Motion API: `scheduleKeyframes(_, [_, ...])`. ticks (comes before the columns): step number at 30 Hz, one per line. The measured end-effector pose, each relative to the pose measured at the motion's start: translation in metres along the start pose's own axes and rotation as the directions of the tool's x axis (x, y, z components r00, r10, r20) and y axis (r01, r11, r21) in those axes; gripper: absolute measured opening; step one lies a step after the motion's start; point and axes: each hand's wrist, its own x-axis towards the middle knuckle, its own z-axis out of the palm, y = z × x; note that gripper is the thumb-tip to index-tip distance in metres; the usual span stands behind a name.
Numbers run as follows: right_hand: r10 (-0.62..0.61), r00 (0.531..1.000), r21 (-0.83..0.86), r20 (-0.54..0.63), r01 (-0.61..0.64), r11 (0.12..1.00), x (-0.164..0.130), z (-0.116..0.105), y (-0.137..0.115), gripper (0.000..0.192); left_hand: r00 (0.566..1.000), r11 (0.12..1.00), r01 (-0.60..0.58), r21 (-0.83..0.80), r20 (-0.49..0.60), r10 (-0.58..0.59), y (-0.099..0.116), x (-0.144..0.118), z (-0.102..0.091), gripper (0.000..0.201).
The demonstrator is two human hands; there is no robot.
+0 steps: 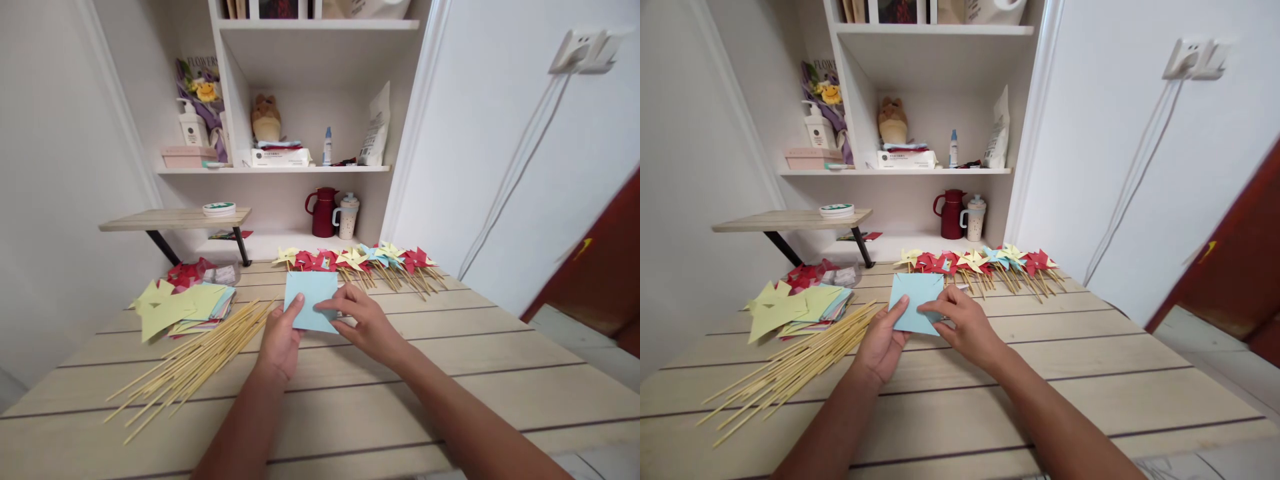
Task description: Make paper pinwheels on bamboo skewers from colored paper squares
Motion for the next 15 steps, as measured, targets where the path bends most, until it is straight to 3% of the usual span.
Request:
scheduleKeyframes(4, [0.001, 1.0, 0.053, 0.031, -0.003, 0.999, -0.002, 0.0013, 0.0031, 0.037, 1.0, 1.0, 0.007, 0.0, 0.003, -0.007, -0.0002, -0.0005, 0.0007, 0.037])
scheduleKeyframes(9, [0.033, 0.999, 0.098, -0.021, -0.03, 0.995, -0.0022, 0.004, 0.0074, 0.015, 0.997, 0.991, 0.074, -0.108, 0.013, -0.073, 0.0026, -0.0003, 0.0033, 0.038])
scheduleKeyframes(15, [0.049, 0.998, 0.13, -0.039, -0.044, 0.991, 0.0006, 0.0029, 0.0096, 0.014, 0.994, 0.975, 0.1, -0.197, -0.021, -0.107, 0.0059, 0.0027, 0.0007, 0.036])
